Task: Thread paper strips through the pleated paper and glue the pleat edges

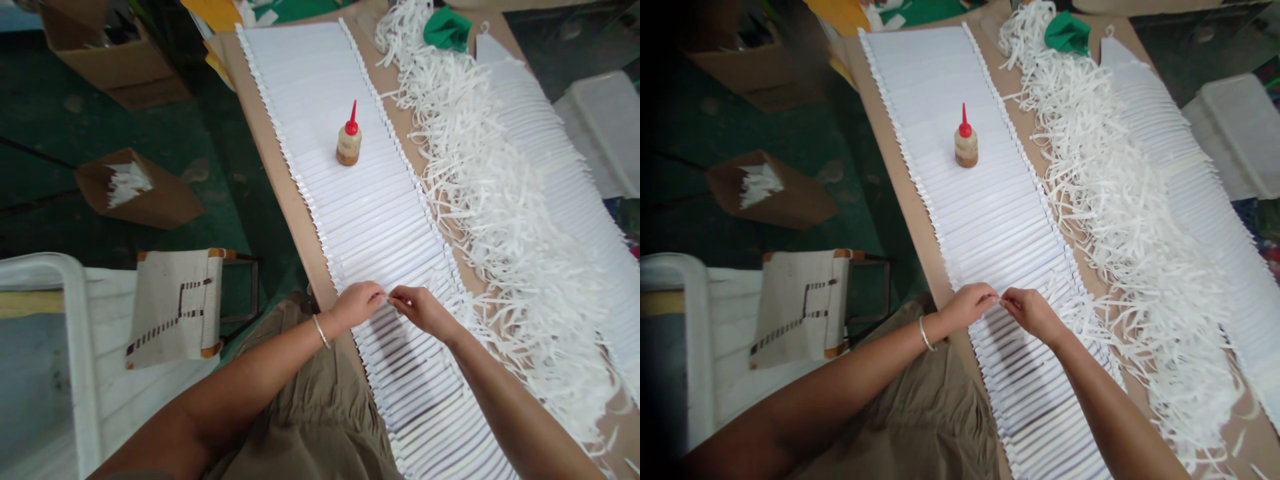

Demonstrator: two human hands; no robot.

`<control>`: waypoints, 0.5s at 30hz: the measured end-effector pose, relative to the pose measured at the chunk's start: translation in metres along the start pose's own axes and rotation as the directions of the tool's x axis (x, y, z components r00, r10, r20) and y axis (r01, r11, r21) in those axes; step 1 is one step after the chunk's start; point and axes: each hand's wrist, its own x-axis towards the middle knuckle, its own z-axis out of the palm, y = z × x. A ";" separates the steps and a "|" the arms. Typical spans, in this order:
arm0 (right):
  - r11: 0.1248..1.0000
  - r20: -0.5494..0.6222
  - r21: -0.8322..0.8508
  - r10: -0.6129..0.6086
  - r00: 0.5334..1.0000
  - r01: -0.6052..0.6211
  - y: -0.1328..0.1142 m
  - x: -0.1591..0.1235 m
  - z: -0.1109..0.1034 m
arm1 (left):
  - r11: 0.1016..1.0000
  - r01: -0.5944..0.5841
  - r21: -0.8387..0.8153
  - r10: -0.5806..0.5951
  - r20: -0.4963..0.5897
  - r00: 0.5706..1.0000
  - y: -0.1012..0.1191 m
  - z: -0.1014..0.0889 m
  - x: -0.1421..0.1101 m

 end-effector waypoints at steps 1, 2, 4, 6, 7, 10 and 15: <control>0.999 -0.007 0.034 0.022 1.000 -0.022 0.001 0.000 -0.005 | 1.000 -0.010 -0.012 0.010 0.038 0.999 -0.008 -0.007 -0.002; 0.998 -0.021 0.056 0.043 0.999 -0.042 0.004 0.001 -0.009 | 1.000 0.021 -0.021 -0.020 0.042 0.999 -0.017 -0.015 -0.004; 0.993 -0.061 0.088 0.078 0.995 -0.072 0.013 0.006 -0.017 | 0.991 0.128 -0.047 -0.128 -0.009 0.992 -0.033 -0.032 -0.010; 0.990 -0.103 0.105 0.103 0.989 -0.092 0.024 0.015 -0.023 | 0.977 0.199 -0.083 -0.204 -0.058 0.977 -0.046 -0.046 -0.014; 0.989 -0.124 0.107 0.113 0.986 -0.100 0.029 0.020 -0.026 | 0.970 0.219 -0.102 -0.227 -0.082 0.970 -0.051 -0.052 -0.015; 0.987 -0.176 0.095 0.144 0.974 -0.129 0.039 0.035 -0.038 | 0.956 0.251 -0.152 -0.273 -0.141 0.952 -0.059 -0.065 -0.015; 0.991 -0.219 0.083 0.116 0.969 -0.100 0.052 0.058 -0.069 | 0.935 0.280 -0.219 -0.325 -0.212 0.922 -0.064 -0.077 -0.003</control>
